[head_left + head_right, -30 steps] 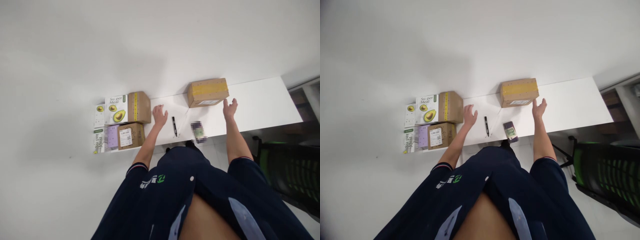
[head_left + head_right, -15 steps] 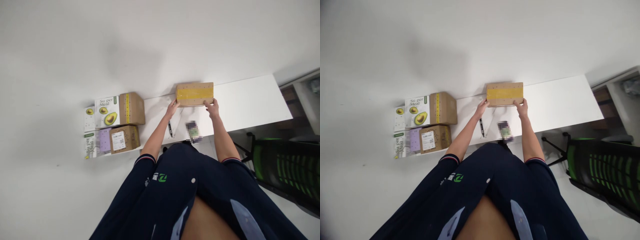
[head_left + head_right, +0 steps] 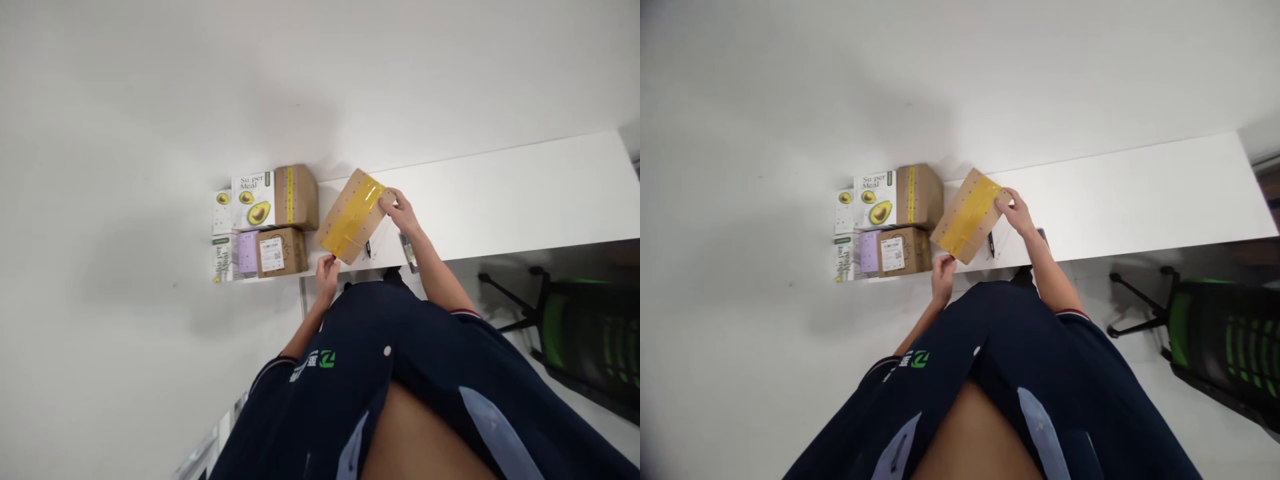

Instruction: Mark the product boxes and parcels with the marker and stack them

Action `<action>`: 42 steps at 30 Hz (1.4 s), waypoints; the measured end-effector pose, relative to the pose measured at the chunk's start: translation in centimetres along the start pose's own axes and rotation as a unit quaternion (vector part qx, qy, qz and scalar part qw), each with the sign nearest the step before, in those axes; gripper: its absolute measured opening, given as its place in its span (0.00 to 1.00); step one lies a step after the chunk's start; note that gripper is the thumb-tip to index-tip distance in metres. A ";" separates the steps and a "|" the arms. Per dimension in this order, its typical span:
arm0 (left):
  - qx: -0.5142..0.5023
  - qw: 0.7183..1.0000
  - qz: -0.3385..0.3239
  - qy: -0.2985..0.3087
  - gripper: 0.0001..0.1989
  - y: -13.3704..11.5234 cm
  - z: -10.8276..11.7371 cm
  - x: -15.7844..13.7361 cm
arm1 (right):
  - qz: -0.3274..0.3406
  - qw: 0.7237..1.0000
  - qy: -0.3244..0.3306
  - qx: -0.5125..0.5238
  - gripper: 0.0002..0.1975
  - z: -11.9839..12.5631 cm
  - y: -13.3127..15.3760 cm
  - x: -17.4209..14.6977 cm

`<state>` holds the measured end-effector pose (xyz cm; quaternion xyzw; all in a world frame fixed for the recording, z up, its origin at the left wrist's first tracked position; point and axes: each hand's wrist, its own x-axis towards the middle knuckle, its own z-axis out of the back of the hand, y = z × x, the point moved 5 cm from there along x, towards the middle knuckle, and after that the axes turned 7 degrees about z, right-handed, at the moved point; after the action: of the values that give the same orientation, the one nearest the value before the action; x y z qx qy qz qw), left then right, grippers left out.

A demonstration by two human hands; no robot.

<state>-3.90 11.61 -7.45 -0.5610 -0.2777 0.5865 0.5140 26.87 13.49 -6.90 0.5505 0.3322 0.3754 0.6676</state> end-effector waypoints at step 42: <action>-0.024 0.981 0.106 -0.160 0.25 2.4 -4.9 -4.0 | -0.038 0.952 0.244 -0.178 0.34 -4.4 -2.2 -6.1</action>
<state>-0.63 5.94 -9.15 -0.4985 -0.3094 0.7126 0.3845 20.35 10.08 -9.68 0.3011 0.4335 0.5260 0.6669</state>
